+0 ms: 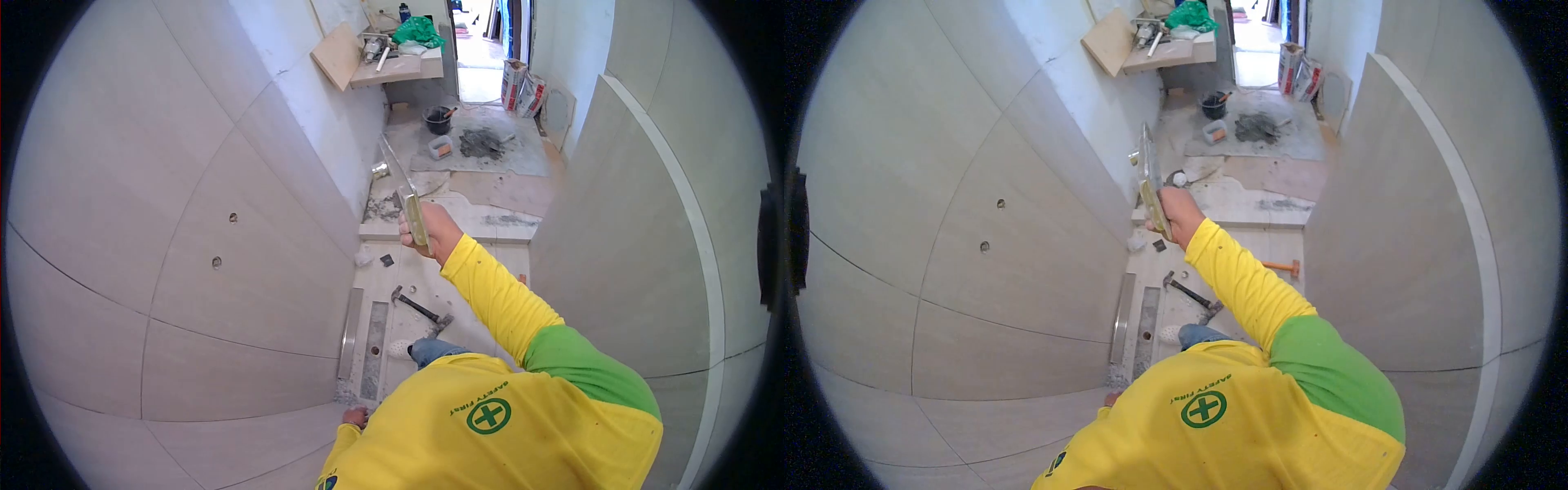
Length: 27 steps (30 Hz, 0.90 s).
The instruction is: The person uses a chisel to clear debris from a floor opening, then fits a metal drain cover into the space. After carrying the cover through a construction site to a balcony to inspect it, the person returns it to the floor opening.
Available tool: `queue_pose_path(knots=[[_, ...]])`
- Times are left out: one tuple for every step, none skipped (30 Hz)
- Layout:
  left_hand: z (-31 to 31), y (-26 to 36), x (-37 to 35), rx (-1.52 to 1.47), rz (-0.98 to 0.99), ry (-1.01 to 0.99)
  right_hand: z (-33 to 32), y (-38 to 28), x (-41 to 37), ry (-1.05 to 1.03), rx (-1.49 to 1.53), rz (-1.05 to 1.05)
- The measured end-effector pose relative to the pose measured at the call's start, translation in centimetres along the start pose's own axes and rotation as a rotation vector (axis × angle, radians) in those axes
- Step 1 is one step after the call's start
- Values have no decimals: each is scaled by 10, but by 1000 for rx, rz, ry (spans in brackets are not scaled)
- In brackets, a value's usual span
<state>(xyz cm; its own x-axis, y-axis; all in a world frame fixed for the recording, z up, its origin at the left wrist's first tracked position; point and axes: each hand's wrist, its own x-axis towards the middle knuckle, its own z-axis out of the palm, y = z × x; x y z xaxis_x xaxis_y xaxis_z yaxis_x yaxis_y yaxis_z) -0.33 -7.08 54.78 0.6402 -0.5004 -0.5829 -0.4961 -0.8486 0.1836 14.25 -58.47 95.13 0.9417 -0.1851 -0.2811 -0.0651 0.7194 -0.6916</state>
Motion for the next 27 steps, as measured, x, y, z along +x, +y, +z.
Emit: queue_pose_path(knots=[[2,4,2,-30,54,46,-4,-2,0,6,1,0],[8,6,4,-30,60,41,-7,-5,1,-7,0,12],[12,14,7,-571,-271,6,-11,-7,1,-21,-1,22],[12,21,7,-1109,-609,-33,-11,-10,-4,-15,-2,20],[17,25,10,-826,-442,37,-8,-15,-11,17,31,28],[13,33,9,-462,-313,136,-7,-19,-16,48,64,35],[16,37,11,-126,-237,265,-9,-20,-17,53,62,33],[15,39,13,-128,-233,263,-11,-21,-17,63,66,36],[12,42,15,-178,-220,125,-14,-22,-16,72,68,39],[10,45,16,-225,-206,-13,-18,-22,-13,75,64,39],[18,50,16,17,-154,-3,-23,-21,-9,87,60,57],[24,54,13,279,-109,18,-27,-22,-8,101,57,73],[30,58,11,526,-72,51,-29,-24,-9,108,57,68],[26,49,19,-63,-185,-36,-30,-26,-12,115,60,65],[30,50,25,-108,-198,-50,-32,-27,-13,120,64,62],[33,51,32,-131,-196,-57,-36,-27,-11,126,61,57],[29,54,35,-145,-189,-59,-42,-24,-8,102,-116,-8],[29,56,38,-162,-184,-62,-44,-23,-8,76,-292,-71],[29,57,41,-170,-183,-62,-47,-20,-8,76,-295,-69],[26,61,40,-187,-181,-63,-48,-18,-10,170,-331,-79],[26,63,42,-191,-177,-64,-50,-15,-12,259,-367,-89],[24,63,44,-191,-170,-58,-74,-1,4,248,-371,-88],[19,66,44,-183,-159,-56,-119,25,34,247,-739,-261],[14,67,44,-167,-150,-54,-142,42,52,240,-1101,-438],[16,68,43,-101,-119,-38,-124,32,35,342,-807,-313],[8,67,42,-186,-166,-91,-101,18,14,435,-508,-184],[3,67,42,-198,-188,-122,-107,21,16,433,-502,-185]])
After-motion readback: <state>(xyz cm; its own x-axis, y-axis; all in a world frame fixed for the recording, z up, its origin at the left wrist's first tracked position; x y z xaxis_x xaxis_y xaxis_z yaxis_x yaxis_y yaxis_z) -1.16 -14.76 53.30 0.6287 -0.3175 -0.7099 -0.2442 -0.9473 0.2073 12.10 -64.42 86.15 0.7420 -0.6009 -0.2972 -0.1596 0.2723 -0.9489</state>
